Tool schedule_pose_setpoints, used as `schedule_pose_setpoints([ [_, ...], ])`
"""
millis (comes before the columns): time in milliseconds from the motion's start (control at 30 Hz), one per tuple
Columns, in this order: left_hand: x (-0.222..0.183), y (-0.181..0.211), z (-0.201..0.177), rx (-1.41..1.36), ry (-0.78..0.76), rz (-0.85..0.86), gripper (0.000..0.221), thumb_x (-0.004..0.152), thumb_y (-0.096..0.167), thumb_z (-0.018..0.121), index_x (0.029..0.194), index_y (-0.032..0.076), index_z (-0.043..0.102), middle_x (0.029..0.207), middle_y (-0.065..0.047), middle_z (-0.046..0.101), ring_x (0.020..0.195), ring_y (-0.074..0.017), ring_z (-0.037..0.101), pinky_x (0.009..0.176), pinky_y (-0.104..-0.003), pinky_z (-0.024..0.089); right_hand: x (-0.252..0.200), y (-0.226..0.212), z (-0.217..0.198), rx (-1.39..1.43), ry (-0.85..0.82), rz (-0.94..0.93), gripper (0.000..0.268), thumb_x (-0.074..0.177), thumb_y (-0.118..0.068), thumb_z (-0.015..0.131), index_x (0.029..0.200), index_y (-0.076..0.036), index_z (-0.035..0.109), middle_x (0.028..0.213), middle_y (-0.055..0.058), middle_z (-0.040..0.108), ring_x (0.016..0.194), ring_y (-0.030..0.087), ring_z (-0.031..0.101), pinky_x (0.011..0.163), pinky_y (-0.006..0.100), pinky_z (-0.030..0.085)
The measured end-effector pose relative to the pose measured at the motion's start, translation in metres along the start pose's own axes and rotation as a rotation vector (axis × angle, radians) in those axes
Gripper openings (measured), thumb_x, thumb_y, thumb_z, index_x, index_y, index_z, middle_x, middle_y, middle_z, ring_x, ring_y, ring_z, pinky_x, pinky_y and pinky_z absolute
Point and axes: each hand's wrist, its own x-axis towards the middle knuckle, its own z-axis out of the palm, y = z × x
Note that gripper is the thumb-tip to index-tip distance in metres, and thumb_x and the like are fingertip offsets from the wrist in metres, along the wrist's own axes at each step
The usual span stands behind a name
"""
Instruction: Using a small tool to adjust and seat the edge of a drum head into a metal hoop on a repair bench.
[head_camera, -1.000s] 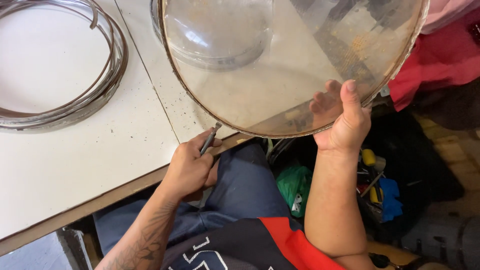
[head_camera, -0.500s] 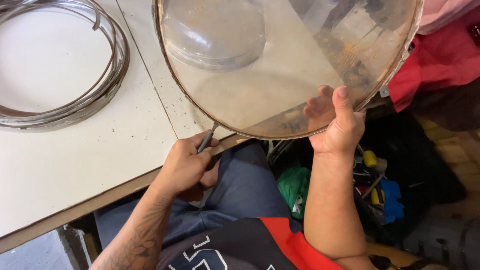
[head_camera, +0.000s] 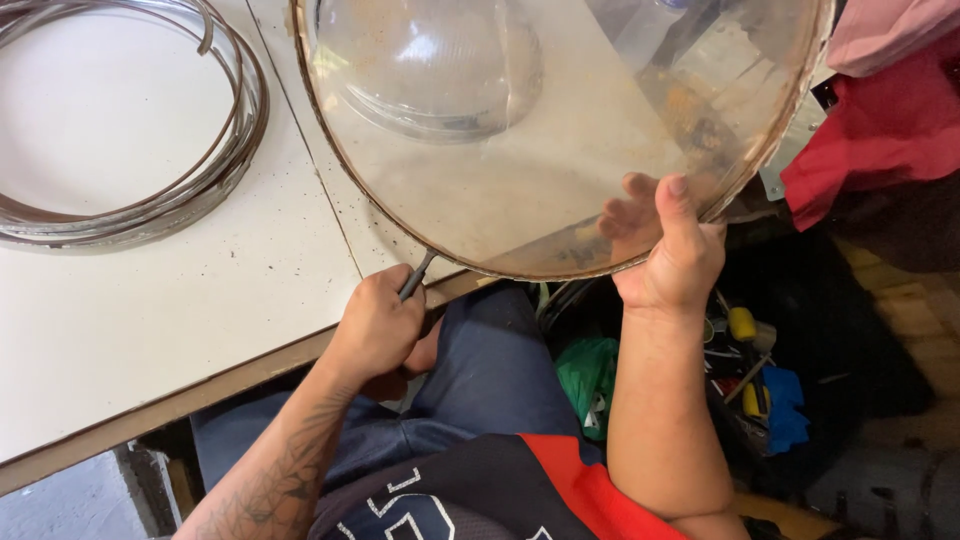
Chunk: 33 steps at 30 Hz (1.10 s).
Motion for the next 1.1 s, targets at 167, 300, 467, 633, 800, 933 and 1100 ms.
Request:
schedule_pose_setpoints([
  [167, -0.005, 0.000, 0.006, -0.100, 0.030, 0.059, 0.013, 0.081, 0.011, 0.053, 0.074, 0.006, 0.062, 0.053, -0.014, 0.051, 0.057, -0.0295, 0.059, 0.059, -0.038, 0.053, 0.013, -0.003, 0.004, -0.004, 0.021, 0.048, 0.018, 0.093, -0.033, 0.079, 0.095, -0.028, 0.062, 0.094, 0.013, 0.079, 0.072, 0.031, 0.079, 0.061, 0.041, 0.068],
  [300, -0.012, 0.001, 0.009, -0.121, 0.046, 0.050, 0.012, 0.081, 0.011, 0.053, 0.072, 0.007, 0.060, 0.054, -0.014, 0.049, 0.058, -0.0292, 0.056, 0.059, -0.037, 0.051, 0.024, 0.004, -0.003, -0.001, 0.087, 0.125, 0.024, 0.089, -0.036, 0.083, 0.092, -0.028, 0.060, 0.093, 0.012, 0.080, 0.071, 0.032, 0.079, 0.060, 0.039, 0.067],
  [467, -0.005, -0.014, 0.012, -0.107, 0.071, 0.096, 0.013, 0.083, 0.012, 0.054, 0.072, 0.007, 0.059, 0.055, -0.015, 0.048, 0.057, -0.0291, 0.055, 0.059, -0.037, 0.050, 0.034, 0.013, -0.004, 0.003, 0.121, 0.176, 0.026, 0.088, -0.035, 0.083, 0.088, -0.027, 0.058, 0.093, 0.011, 0.080, 0.071, 0.031, 0.079, 0.061, 0.036, 0.067],
  [633, -0.006, -0.007, 0.008, -0.123, 0.084, 0.119, 0.013, 0.083, 0.013, 0.055, 0.072, 0.007, 0.059, 0.055, -0.013, 0.046, 0.057, -0.0272, 0.053, 0.058, -0.036, 0.050, 0.040, 0.023, -0.004, -0.001, 0.154, 0.250, 0.030, 0.088, -0.036, 0.083, 0.090, -0.024, 0.056, 0.091, 0.008, 0.080, 0.070, 0.026, 0.079, 0.060, 0.032, 0.066],
  [800, -0.018, 0.023, -0.011, -0.036, -0.021, -0.009, 0.032, 0.081, 0.012, 0.055, 0.105, 0.011, 0.077, 0.103, -0.018, 0.077, 0.108, -0.0414, 0.069, 0.093, -0.049, 0.055, 0.043, 0.028, -0.015, 0.023, 0.153, 0.248, 0.031, 0.085, -0.037, 0.086, 0.091, -0.025, 0.058, 0.094, 0.008, 0.081, 0.072, 0.027, 0.079, 0.064, 0.031, 0.067],
  [933, -0.015, 0.017, -0.024, -0.034, -0.013, -0.069, 0.037, 0.080, 0.018, 0.058, 0.113, 0.014, 0.076, 0.124, -0.011, 0.074, 0.123, -0.0379, 0.064, 0.104, -0.050, 0.050, 0.048, 0.028, -0.026, 0.045, 0.164, 0.231, 0.034, 0.083, -0.036, 0.089, 0.091, -0.026, 0.057, 0.094, 0.007, 0.081, 0.074, 0.026, 0.079, 0.066, 0.031, 0.068],
  [1100, -0.027, 0.031, -0.040, 0.012, -0.018, -0.069, 0.048, 0.075, 0.010, 0.051, 0.113, 0.018, 0.077, 0.127, -0.010, 0.073, 0.123, -0.0355, 0.064, 0.104, -0.048, 0.050, 0.043, 0.024, -0.037, 0.028, 0.144, 0.216, 0.022, 0.087, -0.040, 0.085, 0.089, -0.030, 0.065, 0.096, 0.005, 0.081, 0.075, 0.026, 0.079, 0.067, 0.030, 0.067],
])
